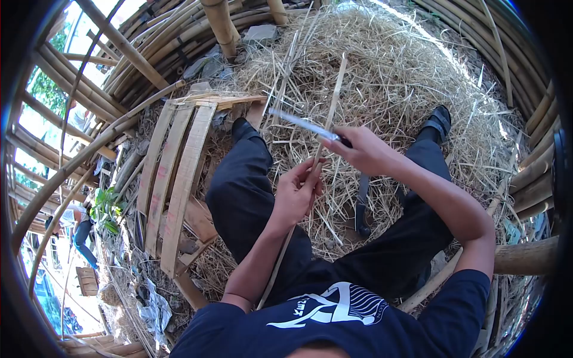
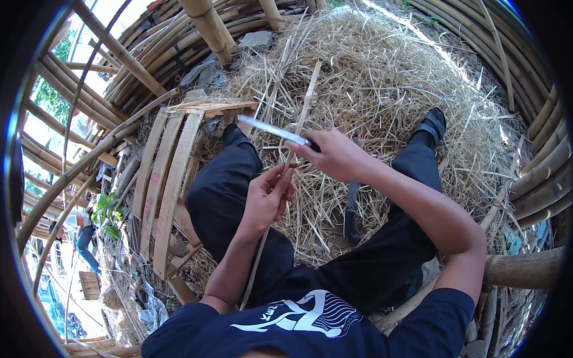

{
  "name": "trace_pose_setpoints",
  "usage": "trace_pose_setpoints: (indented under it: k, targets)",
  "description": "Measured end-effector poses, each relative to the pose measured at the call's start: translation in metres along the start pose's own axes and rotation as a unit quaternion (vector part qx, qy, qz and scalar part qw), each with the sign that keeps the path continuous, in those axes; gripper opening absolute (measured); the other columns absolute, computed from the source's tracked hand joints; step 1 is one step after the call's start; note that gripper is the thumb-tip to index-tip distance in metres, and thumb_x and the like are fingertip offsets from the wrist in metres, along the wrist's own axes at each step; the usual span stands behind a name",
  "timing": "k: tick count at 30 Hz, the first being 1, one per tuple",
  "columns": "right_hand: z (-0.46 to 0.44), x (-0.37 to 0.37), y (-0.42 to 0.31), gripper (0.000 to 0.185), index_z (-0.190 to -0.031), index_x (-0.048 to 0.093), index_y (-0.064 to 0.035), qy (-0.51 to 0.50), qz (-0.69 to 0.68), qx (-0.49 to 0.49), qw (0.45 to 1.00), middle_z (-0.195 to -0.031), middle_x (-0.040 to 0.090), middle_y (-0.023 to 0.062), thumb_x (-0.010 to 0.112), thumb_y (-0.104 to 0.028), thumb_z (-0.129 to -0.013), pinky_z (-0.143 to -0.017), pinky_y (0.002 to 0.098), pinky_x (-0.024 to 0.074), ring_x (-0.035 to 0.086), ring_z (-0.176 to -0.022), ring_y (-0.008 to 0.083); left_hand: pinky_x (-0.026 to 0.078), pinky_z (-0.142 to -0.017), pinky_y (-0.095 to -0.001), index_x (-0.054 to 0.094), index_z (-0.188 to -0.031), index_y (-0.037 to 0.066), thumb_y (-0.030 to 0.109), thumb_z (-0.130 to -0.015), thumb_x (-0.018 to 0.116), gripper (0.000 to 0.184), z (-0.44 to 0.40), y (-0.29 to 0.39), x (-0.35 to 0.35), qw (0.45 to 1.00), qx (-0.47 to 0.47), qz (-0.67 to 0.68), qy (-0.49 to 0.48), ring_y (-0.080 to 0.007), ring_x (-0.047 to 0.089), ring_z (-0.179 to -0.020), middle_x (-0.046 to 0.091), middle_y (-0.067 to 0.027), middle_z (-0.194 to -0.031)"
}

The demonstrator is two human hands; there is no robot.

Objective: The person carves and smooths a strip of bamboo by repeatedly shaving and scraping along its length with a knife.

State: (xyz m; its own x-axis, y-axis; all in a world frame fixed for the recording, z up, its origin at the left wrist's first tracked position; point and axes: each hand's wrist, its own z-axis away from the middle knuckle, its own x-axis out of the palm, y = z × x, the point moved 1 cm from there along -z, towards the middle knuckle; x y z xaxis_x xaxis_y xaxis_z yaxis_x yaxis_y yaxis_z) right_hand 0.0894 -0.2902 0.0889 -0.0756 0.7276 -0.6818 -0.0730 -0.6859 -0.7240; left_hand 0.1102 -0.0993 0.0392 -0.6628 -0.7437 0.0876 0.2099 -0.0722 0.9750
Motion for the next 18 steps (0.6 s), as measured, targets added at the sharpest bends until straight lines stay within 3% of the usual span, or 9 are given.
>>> trace_pose_setpoints:
  k: [1,4,11,14,18]
  targets:
    - [0.003,0.003,0.002,0.038,-0.087,0.057,0.0005,-0.001,0.002,-0.001,1.0,-0.058,0.051,0.0127,0.051,-0.036,-0.097,-0.053,0.039,0.0402,0.056,-0.054,0.024,0.029,-0.034,-0.0188,0.056,-0.124,0.004,0.018,-0.1,0.049,0.029,0.0,-0.003,-0.002,1.0,0.011,0.013,0.022,-0.0022,0.04,-0.037,0.055,-0.0012,-0.066]
    - [0.007,0.017,0.017,0.029,-0.087,0.054,-0.0014,0.029,0.093,-0.141,0.985,-0.065,0.055,0.0214,0.047,-0.028,-0.098,-0.058,0.0492,0.0404,0.054,-0.062,0.0418,0.026,-0.034,-0.0183,0.059,-0.121,0.006,0.016,-0.1,0.049,0.026,-0.001,-0.006,-0.006,0.998,0.016,0.022,0.063,-0.0007,0.037,-0.037,0.052,0.0019,-0.063]
    - [0.007,0.021,0.015,0.027,-0.088,0.055,-0.0024,-0.021,0.131,-0.151,0.98,-0.058,0.053,0.0189,0.049,-0.027,-0.096,-0.057,0.0499,0.04,0.055,-0.06,0.0412,0.022,-0.036,-0.0184,0.065,-0.107,0.007,0.015,-0.099,0.052,0.018,-0.006,-0.019,-0.012,0.995,0.052,-0.007,0.084,0.0004,0.034,-0.039,0.049,0.0048,-0.06]
    - [0.004,0.025,0.016,0.035,-0.081,0.055,-0.002,-0.012,0.114,-0.153,0.982,-0.058,0.054,0.0188,0.049,-0.033,-0.096,-0.056,0.0494,0.0415,0.056,-0.059,0.0399,0.021,-0.036,-0.0186,0.065,-0.101,0.006,0.015,-0.098,0.052,0.016,-0.004,-0.018,-0.012,0.994,0.045,0.04,0.09,0.0004,0.032,-0.04,0.048,0.005,-0.06]
    - [-0.004,0.024,0.029,0.032,-0.087,0.058,-0.0059,-0.007,0.181,-0.164,0.97,-0.056,0.053,0.0172,0.05,-0.036,-0.095,-0.054,0.0486,0.0411,0.056,-0.057,0.039,0.021,-0.036,-0.0184,0.065,-0.106,0.006,0.015,-0.098,0.052,0.017,-0.002,-0.021,-0.013,0.994,0.021,0.074,0.082,0.0007,0.031,-0.04,0.047,0.0051,-0.06]
